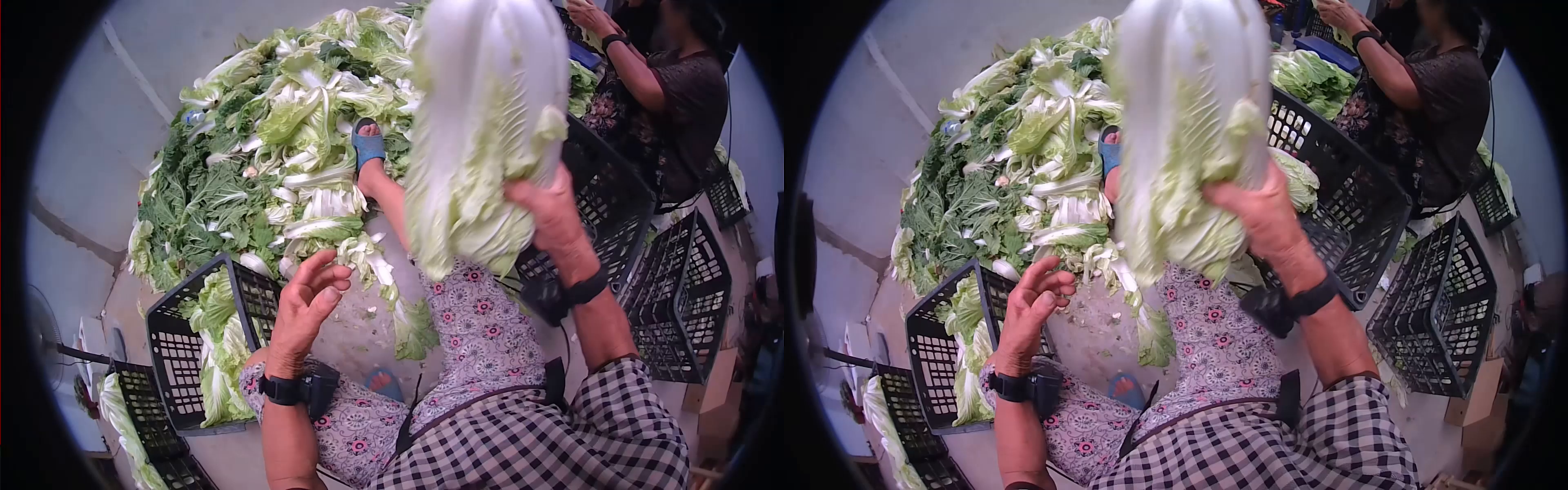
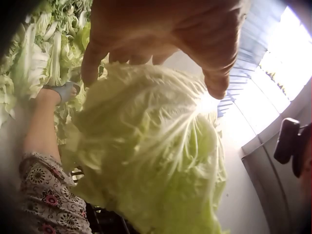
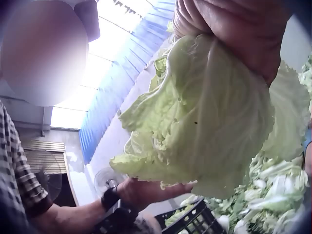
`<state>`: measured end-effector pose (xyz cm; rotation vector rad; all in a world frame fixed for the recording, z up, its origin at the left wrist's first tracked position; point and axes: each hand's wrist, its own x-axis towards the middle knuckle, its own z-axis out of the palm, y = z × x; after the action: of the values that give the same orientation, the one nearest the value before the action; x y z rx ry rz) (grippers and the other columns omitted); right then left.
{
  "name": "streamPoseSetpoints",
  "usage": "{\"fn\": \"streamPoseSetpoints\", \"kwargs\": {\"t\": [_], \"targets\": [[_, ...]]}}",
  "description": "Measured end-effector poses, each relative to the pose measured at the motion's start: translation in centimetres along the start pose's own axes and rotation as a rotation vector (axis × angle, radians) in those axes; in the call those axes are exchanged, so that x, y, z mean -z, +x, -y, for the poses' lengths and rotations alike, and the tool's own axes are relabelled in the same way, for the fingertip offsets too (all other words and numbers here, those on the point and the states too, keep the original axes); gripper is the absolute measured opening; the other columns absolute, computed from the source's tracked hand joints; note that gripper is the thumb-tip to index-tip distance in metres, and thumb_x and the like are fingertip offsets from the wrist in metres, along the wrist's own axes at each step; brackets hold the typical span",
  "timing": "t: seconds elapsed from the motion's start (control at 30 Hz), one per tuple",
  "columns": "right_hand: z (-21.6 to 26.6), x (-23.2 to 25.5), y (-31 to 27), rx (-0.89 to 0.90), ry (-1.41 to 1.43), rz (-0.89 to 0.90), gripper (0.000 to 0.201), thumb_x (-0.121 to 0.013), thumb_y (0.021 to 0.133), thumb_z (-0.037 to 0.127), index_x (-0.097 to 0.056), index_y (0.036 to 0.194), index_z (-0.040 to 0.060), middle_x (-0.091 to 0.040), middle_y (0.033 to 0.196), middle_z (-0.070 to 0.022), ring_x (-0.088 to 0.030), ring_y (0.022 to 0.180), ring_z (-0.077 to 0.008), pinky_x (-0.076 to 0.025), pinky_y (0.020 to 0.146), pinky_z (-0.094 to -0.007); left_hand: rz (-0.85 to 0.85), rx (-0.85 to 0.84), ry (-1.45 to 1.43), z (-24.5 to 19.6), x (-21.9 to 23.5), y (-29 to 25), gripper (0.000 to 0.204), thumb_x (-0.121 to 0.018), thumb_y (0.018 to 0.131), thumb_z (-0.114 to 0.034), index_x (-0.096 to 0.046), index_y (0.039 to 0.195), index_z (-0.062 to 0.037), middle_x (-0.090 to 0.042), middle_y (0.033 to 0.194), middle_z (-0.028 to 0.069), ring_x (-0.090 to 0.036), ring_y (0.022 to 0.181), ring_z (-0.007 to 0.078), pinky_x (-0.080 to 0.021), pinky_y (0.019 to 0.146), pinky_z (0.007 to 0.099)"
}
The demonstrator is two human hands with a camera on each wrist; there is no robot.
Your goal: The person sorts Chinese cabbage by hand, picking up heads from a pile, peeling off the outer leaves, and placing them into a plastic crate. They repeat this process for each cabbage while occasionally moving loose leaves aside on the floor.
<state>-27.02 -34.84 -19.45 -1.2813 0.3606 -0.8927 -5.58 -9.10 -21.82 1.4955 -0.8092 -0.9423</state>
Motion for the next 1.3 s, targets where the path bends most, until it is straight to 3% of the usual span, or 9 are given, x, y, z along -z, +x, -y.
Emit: {"fn": "streamPoseSetpoints", "kwargs": {"t": [0.13, 0.4, 0.53, 0.63, 0.73, 0.97, 1.07, 1.17, 1.3], "targets": [[2.4, 7.4, 1.4, 0.185, -0.304, -0.233, 0.052, -0.072, 0.073, 0.001, -0.05, 0.121, 0.0002, -0.062, 0.105, -0.0058, -0.059, 0.093, -0.0131, -0.048, 0.085, -0.0283, 0.044, 0.011, -0.005, 0.2, -0.5, -0.3, 0.049, -0.065, 0.085, -0.019, -0.048, 0.126, 0.0003, -0.061, 0.106, 0.0071, -0.057, 0.102, 0.016, -0.045, 0.09, 0.0295], [1.2, 18.5, 2.9, 0.065, -0.812, -0.384, 0.071, -0.071, 0.065, 0.007, -0.044, 0.131, 0.0016, -0.059, 0.113, -0.0107, -0.058, 0.099, -0.0184, -0.046, 0.087, -0.0291, 0.074, 0.054, 0.098, 0.5, -0.6, 0.0, 0.047, -0.065, 0.086, -0.021, -0.049, 0.126, -0.0013, -0.061, 0.106, 0.0068, -0.056, 0.102, 0.015, -0.045, 0.088, 0.0286], [-3.4, 21.7, 4.9, 0.113, -1.281, -0.202, 0.088, -0.075, 0.061, 0.017, -0.035, 0.137, 0.0005, -0.05, 0.127, -0.0192, -0.05, 0.116, -0.0281, -0.038, 0.099, -0.0332, 0.099, 0.057, 0.115, 1.0, -0.6, 0.1, 0.044, -0.063, 0.086, -0.016, -0.049, 0.126, -0.001, -0.058, 0.109, 0.0068, -0.056, 0.1, 0.0143, -0.046, 0.085, 0.0275], [-7.4, 24.8, 5.8, -0.245, -1.34, 0.114, 0.093, -0.076, 0.062, 0.034, -0.034, 0.138, -0.0013, -0.045, 0.134, -0.0231, -0.042, 0.127, -0.033, -0.031, 0.107, -0.0359, 0.135, 0.054, 0.147, 1.6, -0.3, 0.2, 0.045, -0.06, 0.089, -0.018, -0.047, 0.129, -0.0055, -0.058, 0.112, 0.0049, -0.054, 0.103, 0.0126, -0.044, 0.089, 0.0281], [-6.9, 21.7, 4.9, -0.543, -1.178, 0.219, 0.069, -0.069, 0.073, 0.031, -0.046, 0.129, -0.0025, -0.05, 0.13, -0.0217, -0.045, 0.125, -0.0324, -0.033, 0.105, -0.037, 0.149, 0.075, 0.184, 1.2, -0.4, 0.2, 0.043, -0.06, 0.09, -0.017, -0.047, 0.13, -0.0055, -0.059, 0.113, 0.0056, -0.054, 0.103, 0.0127, -0.046, 0.086, 0.0274], [-3.3, 11.1, 5.9, 0.053, -1.025, 0.061, 0.045, -0.059, 0.08, 0.01, -0.052, 0.122, -0.0018, -0.062, 0.113, -0.0185, -0.058, 0.107, -0.0267, -0.043, 0.094, -0.0347, 0.21, 0.117, 0.275, 1.6, -0.3, 0.5, 0.044, -0.061, 0.09, -0.021, -0.047, 0.129, -0.0054, -0.059, 0.112, 0.0065, -0.054, 0.102, 0.0131, -0.047, 0.086, 0.0275], [-0.8, 0.0, 5.7, 0.115, -0.939, 0.375, 0.062, -0.062, 0.081, 0.011, -0.038, 0.138, 0.0106, -0.062, 0.109, -0.0166, -0.06, 0.102, -0.024, -0.047, 0.087, -0.0368, 0.239, 0.128, 0.265, 2.1, -0.5, 1.0, 0.045, -0.061, 0.09, -0.022, -0.047, 0.129, -0.005, -0.059, 0.111, 0.0066, -0.054, 0.103, 0.0132, -0.046, 0.086, 0.0275], [0.4, -9.6, 5.2, 0.178, -0.768, 0.715, 0.062, -0.061, 0.08, 0.008, -0.034, 0.136, 0.0031, -0.06, 0.112, -0.0129, -0.058, 0.107, -0.0249, -0.042, 0.096, -0.0366, 0.254, 0.15, 0.269, 2.4, -0.6, 1.0, 0.046, -0.061, 0.09, -0.023, -0.047, 0.13, -0.004, -0.058, 0.112, 0.0067, -0.053, 0.103, 0.0132, -0.046, 0.087, 0.0278], [-1.8, -12.1, 3.9, 0.333, -0.735, 0.81, 0.064, -0.063, 0.081, 0.023, -0.037, 0.136, 0.0038, -0.057, 0.114, -0.024, -0.056, 0.105, -0.0351, -0.04, 0.096, -0.0403, 0.233, 0.13, 0.294, 1.7, -0.2, 0.4, 0.049, -0.061, 0.09, -0.025, -0.045, 0.131, -0.0036, -0.058, 0.114, 0.0078, -0.053, 0.106, 0.0141, -0.045, 0.089, 0.0287]]}}
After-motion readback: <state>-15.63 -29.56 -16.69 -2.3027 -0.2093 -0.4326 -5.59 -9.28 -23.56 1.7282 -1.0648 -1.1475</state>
